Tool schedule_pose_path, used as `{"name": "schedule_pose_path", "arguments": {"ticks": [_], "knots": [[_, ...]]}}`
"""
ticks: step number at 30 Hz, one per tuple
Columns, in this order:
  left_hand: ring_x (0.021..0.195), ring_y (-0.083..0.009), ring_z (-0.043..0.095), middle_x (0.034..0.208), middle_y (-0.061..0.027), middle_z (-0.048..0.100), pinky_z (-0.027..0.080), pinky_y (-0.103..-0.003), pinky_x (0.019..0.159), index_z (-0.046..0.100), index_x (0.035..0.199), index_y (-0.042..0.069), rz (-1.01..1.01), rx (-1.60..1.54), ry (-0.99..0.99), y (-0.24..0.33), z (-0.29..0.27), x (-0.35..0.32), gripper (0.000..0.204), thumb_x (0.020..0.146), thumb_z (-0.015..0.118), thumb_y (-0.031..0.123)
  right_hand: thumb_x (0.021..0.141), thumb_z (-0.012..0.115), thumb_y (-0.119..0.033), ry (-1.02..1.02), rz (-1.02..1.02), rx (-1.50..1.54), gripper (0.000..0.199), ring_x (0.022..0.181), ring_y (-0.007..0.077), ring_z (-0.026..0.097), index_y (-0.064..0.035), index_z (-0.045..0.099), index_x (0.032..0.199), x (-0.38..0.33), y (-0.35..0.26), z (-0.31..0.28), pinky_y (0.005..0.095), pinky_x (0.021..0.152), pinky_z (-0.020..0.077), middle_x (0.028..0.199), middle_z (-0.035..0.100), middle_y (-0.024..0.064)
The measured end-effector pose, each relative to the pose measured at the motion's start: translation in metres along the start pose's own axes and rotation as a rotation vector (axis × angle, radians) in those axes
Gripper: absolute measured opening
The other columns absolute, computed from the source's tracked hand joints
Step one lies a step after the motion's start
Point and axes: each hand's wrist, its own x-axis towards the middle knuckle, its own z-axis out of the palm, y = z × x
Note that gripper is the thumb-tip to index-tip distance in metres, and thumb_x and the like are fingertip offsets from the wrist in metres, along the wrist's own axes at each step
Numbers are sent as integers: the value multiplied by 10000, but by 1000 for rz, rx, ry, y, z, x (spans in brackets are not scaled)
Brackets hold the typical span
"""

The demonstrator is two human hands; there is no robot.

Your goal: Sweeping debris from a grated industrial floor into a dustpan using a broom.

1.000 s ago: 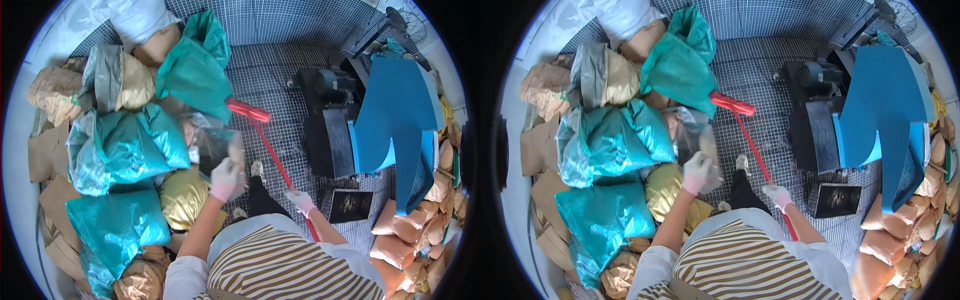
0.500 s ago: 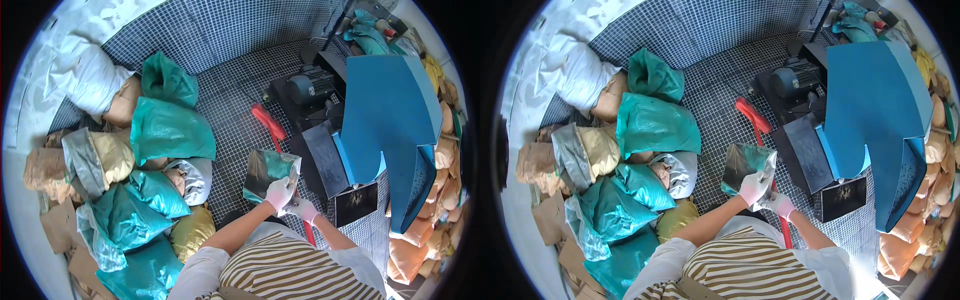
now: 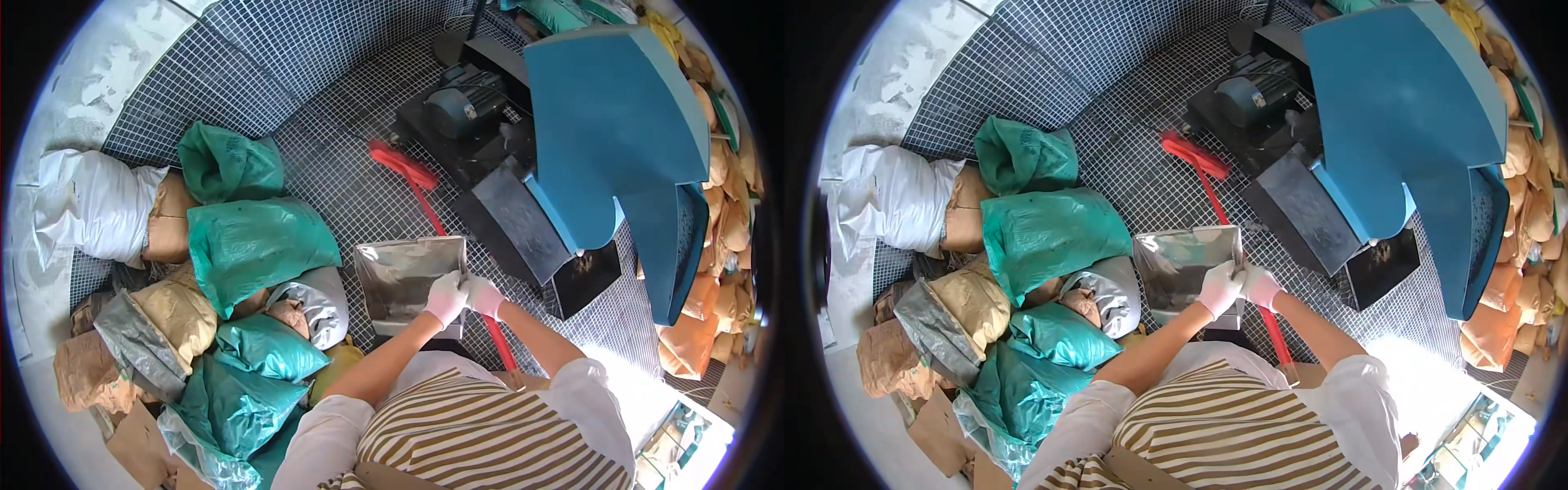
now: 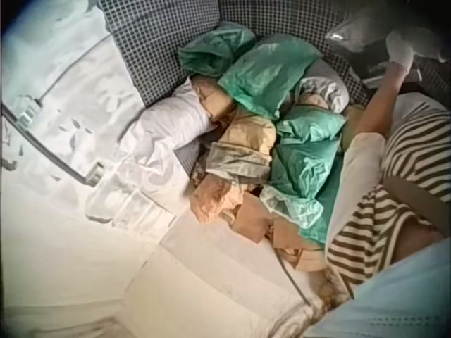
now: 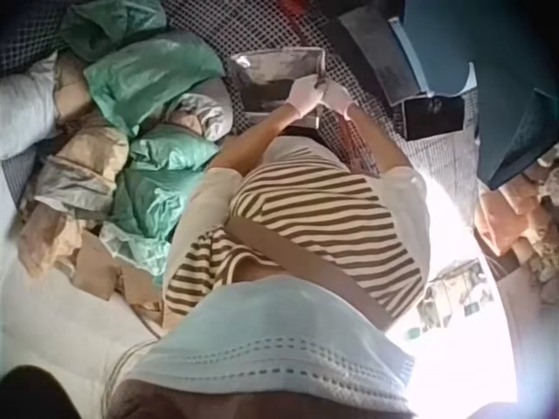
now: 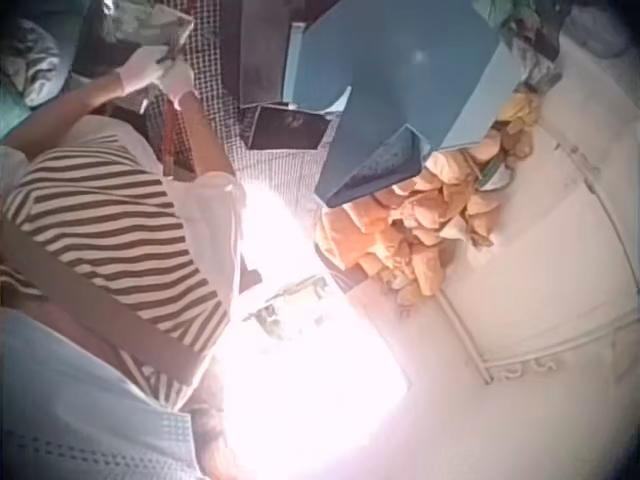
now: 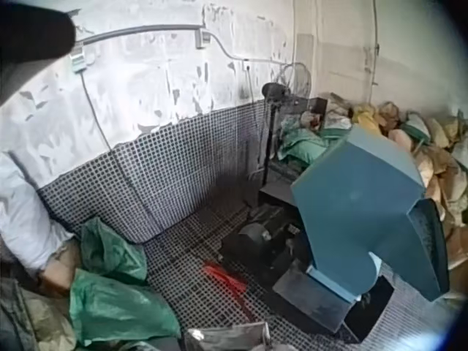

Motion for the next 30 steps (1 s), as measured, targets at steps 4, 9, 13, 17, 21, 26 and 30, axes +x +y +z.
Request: {"name": "schedule_pose_path", "arguments": {"ticks": [4,9,13,17,21,26,30], "knots": [[710,-242,645,738,-131,634,483,-341,626,613,866,2,85,-352,164,7,-57,-35,274,840,597,275,725,666,-223,-128,151,458,503,654,185,605,3,546,1157,-4,-43,-2,295,584,478,800,627,101],[656,-193,623,804,-122,634,510,-299,639,618,930,16,-496,-348,-238,-45,-160,-98,267,877,596,277,727,628,-147,-192,262,712,442,514,107,503,-1,563,1139,4,-73,-2,241,451,396,722,570,44],[765,-201,620,923,-107,622,524,-323,688,594,1004,32,-1025,-895,-267,-90,-170,-113,238,893,582,243,748,607,-55,-171,249,788,389,386,80,415,-25,547,1132,19,-104,6,232,355,309,597,492,11],[907,-205,589,1013,-80,584,519,-368,733,541,1102,45,-663,-1428,85,-121,-145,-97,292,876,607,218,720,635,-109,-232,197,721,427,461,88,448,-2,567,1127,41,-132,14,230,406,347,670,532,28],[980,-195,548,1063,-70,549,506,-385,777,484,1174,58,-409,-1664,376,-145,-148,-70,376,847,632,167,742,647,-120,-321,211,640,447,449,81,436,-12,545,1163,65,-153,24,231,393,338,673,532,25],[916,-199,562,1016,-68,553,504,-387,771,501,1133,73,-470,-1550,668,-160,-182,-60,366,806,658,115,766,650,-143,-380,147,514,470,607,137,543,-31,521,1204,83,-195,35,267,536,443,795,591,70],[900,-207,568,995,-65,558,503,-380,761,513,1081,75,-543,-1541,801,-191,-227,-75,351,778,683,127,794,613,-174,-224,-74,250,509,724,223,624,-61,464,1267,116,-183,62,320,639,495,903,636,140]]}}
